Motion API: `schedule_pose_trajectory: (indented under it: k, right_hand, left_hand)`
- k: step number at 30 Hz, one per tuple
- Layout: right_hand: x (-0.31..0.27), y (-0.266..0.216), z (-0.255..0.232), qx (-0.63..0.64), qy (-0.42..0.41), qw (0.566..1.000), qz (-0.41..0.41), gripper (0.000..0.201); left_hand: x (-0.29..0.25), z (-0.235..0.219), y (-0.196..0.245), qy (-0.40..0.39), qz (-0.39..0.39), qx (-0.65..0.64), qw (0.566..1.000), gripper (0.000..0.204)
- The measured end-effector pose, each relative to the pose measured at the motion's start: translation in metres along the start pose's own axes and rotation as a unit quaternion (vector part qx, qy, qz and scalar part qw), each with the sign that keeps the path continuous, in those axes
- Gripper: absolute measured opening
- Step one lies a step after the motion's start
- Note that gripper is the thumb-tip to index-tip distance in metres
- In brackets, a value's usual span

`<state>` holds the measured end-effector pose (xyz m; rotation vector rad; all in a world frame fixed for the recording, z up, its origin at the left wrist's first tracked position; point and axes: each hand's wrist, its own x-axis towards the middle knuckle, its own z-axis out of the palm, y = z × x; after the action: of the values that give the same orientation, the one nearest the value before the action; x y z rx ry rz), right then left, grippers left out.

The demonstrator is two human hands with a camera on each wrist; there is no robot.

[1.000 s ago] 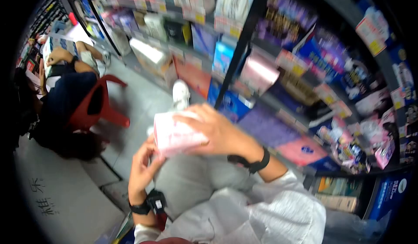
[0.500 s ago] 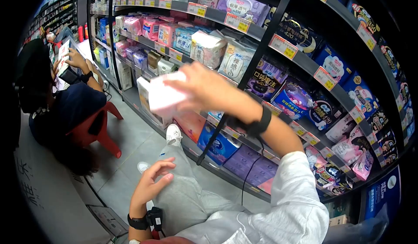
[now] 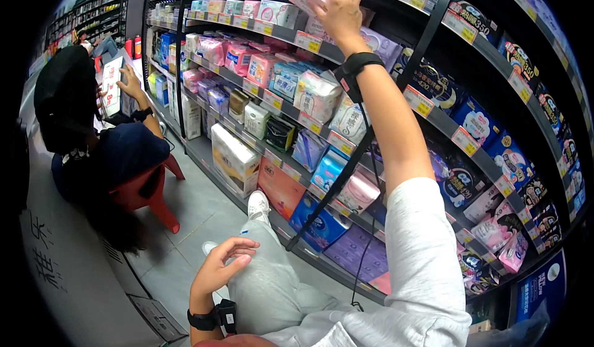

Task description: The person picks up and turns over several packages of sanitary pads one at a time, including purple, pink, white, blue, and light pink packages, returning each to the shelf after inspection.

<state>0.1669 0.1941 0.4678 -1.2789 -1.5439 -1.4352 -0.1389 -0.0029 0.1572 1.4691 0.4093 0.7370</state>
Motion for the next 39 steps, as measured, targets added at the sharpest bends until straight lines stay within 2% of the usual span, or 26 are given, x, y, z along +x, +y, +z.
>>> schedule_pose_trajectory:
  k: [1, 2, 3, 5, 6, 13, 15, 16, 19, 20, 25, 27, 28, 29, 31, 32, 33, 35, 36, 39]
  right_hand:
    - [-0.001, 0.009, 0.018, -0.041, -0.007, 0.999, 0.003, 0.053]
    - [-0.004, 0.012, 0.030, -0.092, -0.088, 0.992, 0.010, 0.052]
    - [-0.010, 0.018, 0.039, -0.117, -0.207, 0.971, 0.020, 0.048]
    - [-0.017, 0.020, 0.055, -0.175, -0.290, 0.939, 0.063, 0.050]
    - [-0.019, 0.023, 0.062, -0.172, -0.291, 0.939, 0.064, 0.050]
    - [-0.031, 0.029, 0.085, -0.208, -0.199, 0.956, 0.062, 0.050]
    - [-0.032, 0.023, 0.091, -0.204, -0.155, 0.966, 0.033, 0.048]
    - [-0.034, 0.021, 0.096, -0.207, -0.105, 0.973, 0.003, 0.040]
    - [-0.033, 0.018, 0.109, -0.205, -0.078, 0.975, -0.016, 0.041]
    - [-0.034, 0.015, 0.111, -0.219, -0.044, 0.974, -0.027, 0.044]
    - [-0.024, -0.013, 0.116, -0.161, -0.033, 0.982, -0.097, 0.051]
    - [-0.018, -0.030, 0.114, -0.056, -0.049, 0.990, -0.122, 0.059]
    - [-0.011, -0.033, 0.120, -0.030, -0.086, 0.992, -0.091, 0.063]
    - [-0.009, -0.033, 0.126, -0.026, -0.085, 0.992, -0.086, 0.063]
    - [-0.004, -0.033, 0.136, -0.011, -0.094, 0.994, -0.059, 0.060]
    - [0.000, -0.034, 0.141, 0.047, -0.149, 0.988, -0.012, 0.046]
    - [0.000, -0.035, 0.145, 0.049, -0.147, 0.988, -0.008, 0.046]
    - [0.004, -0.048, 0.130, -0.077, -0.178, 0.980, -0.036, 0.031]
    - [-0.003, -0.038, 0.163, -0.010, -0.062, 0.995, -0.079, 0.021]
    - [-0.007, -0.061, 0.126, 0.005, -0.008, 0.998, -0.059, 0.028]
  left_hand:
    - [-0.001, -0.003, -0.001, 0.001, 0.002, 0.001, 1.000, 0.031]
    - [-0.001, -0.005, -0.004, 0.009, 0.003, -0.006, 1.000, 0.031]
    - [-0.001, -0.008, -0.005, 0.017, 0.005, -0.013, 1.000, 0.031]
    - [-0.002, -0.012, -0.004, 0.021, 0.005, -0.015, 1.000, 0.031]
    - [-0.003, -0.015, -0.004, 0.023, 0.003, -0.018, 1.000, 0.031]
    - [-0.006, -0.027, -0.007, 0.040, 0.001, -0.033, 0.999, 0.029]
    - [-0.005, -0.029, -0.009, 0.061, -0.017, -0.051, 0.997, 0.028]
    - [-0.004, -0.031, -0.011, 0.061, -0.019, -0.052, 0.997, 0.028]
    - [-0.002, -0.034, -0.019, 0.065, -0.025, -0.057, 0.996, 0.028]
    - [0.000, -0.035, -0.022, 0.071, -0.030, -0.058, 0.995, 0.028]
    - [0.004, -0.038, -0.032, 0.090, -0.053, -0.077, 0.991, 0.028]
    - [0.005, -0.039, -0.032, 0.098, -0.076, -0.073, 0.990, 0.027]
    - [0.005, -0.040, -0.034, 0.102, -0.078, -0.068, 0.989, 0.027]
    - [0.005, -0.039, -0.035, 0.105, -0.081, -0.071, 0.989, 0.027]
    - [0.007, -0.039, -0.035, 0.112, -0.086, -0.067, 0.988, 0.027]
    - [0.007, -0.039, -0.034, 0.119, -0.089, -0.071, 0.986, 0.027]
    - [0.007, -0.038, -0.033, 0.125, -0.091, -0.076, 0.985, 0.027]
    - [0.008, -0.036, -0.035, 0.123, -0.086, -0.068, 0.986, 0.027]
    - [0.009, -0.034, -0.035, 0.122, -0.077, -0.065, 0.987, 0.027]
    - [0.011, -0.028, -0.037, 0.107, -0.092, -0.060, 0.988, 0.026]
